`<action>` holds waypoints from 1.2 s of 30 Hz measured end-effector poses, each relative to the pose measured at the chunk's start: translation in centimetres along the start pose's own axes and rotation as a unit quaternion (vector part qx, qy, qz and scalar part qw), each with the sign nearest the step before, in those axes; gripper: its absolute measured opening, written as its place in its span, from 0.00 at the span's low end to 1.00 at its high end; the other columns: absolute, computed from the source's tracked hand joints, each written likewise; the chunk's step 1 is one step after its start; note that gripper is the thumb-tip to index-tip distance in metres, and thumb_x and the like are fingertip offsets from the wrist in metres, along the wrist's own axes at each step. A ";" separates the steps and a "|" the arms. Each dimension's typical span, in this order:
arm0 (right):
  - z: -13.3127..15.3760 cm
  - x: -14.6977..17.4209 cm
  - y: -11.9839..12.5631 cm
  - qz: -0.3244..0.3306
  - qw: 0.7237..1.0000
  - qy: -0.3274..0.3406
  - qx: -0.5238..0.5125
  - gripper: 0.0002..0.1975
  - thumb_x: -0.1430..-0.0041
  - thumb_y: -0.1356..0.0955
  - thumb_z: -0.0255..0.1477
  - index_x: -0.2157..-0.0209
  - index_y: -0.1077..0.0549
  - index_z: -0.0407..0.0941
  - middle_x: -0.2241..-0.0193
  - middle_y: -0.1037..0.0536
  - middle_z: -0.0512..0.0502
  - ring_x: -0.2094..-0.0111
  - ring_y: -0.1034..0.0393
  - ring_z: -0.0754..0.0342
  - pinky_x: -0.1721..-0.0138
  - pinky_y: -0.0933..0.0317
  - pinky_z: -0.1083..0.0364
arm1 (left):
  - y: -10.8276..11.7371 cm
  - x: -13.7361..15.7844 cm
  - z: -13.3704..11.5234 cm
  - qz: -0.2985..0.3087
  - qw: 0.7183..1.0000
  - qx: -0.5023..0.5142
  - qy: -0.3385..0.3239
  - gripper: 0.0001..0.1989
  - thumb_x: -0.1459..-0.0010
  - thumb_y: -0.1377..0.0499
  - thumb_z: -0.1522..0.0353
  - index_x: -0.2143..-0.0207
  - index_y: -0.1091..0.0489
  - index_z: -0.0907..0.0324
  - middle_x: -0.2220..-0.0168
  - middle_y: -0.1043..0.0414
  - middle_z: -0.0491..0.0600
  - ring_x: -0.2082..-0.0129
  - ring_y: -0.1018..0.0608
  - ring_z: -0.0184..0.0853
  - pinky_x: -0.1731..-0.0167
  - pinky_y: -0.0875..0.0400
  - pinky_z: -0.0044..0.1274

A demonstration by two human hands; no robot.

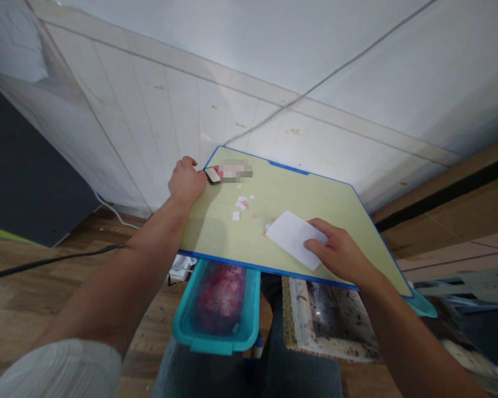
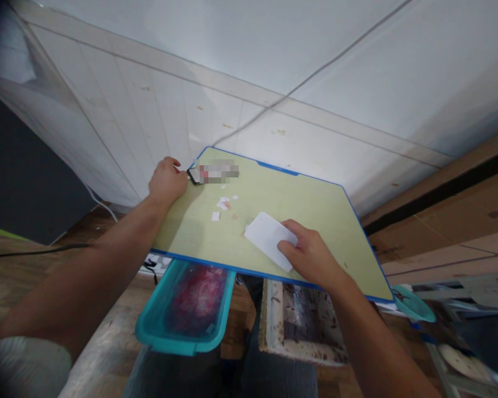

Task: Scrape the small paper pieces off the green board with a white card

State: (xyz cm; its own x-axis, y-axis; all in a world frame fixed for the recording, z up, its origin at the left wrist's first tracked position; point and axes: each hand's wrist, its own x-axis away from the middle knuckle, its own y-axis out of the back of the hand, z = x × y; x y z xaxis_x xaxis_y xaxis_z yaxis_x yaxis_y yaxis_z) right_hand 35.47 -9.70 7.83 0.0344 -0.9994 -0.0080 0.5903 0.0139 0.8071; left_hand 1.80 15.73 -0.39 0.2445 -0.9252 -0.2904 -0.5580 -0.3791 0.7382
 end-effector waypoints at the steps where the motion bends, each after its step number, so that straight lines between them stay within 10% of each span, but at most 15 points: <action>1: 0.0 0.1 0.0 -0.001 1.000 -0.002 -0.002 0.11 0.39 0.33 0.32 0.56 0.25 0.48 0.70 0.23 0.51 0.72 0.31 0.52 0.74 0.42 0.55 | 0.0 0.0 0.0 0.001 1.000 0.001 0.000 0.18 0.41 0.44 0.67 0.48 0.34 0.54 0.46 0.31 0.58 0.48 0.27 0.51 0.51 0.29 0.43; 21: -4.0 -2.8 0.2 -0.065 0.995 -0.063 -0.040 0.14 0.44 0.32 0.34 0.57 0.25 0.45 0.70 0.25 0.51 0.69 0.31 0.51 0.70 0.39 0.54 | 0.4 0.4 -0.4 0.012 0.999 0.029 0.011 0.18 0.40 0.45 0.68 0.46 0.35 0.56 0.45 0.32 0.60 0.45 0.29 0.52 0.48 0.32 0.45; 29: -0.4 2.6 -2.0 0.004 0.992 -0.081 -0.100 0.11 0.40 0.33 0.34 0.57 0.25 0.47 0.70 0.25 0.51 0.70 0.31 0.51 0.72 0.40 0.54 | 0.4 0.6 -0.4 -0.005 1.000 0.009 0.001 0.18 0.40 0.45 0.67 0.47 0.34 0.56 0.46 0.30 0.59 0.47 0.27 0.50 0.52 0.30 0.40; 36: 2.2 -1.5 -3.5 -0.024 0.997 -0.026 -0.072 0.11 0.42 0.33 0.32 0.57 0.26 0.47 0.68 0.24 0.51 0.68 0.30 0.51 0.69 0.39 0.55 | 0.7 0.8 -0.7 -0.001 1.000 0.002 0.000 0.18 0.40 0.44 0.67 0.47 0.34 0.55 0.46 0.29 0.59 0.47 0.26 0.50 0.53 0.30 0.39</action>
State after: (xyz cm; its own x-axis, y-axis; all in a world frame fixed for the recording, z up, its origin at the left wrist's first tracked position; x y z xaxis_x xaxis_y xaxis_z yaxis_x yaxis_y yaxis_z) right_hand 31.60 -8.29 6.34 -0.0350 -0.9993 -0.0109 0.7005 -0.0323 0.7129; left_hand 2.13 14.68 0.32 0.2452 -0.9242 -0.2929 -0.5608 -0.3816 0.7348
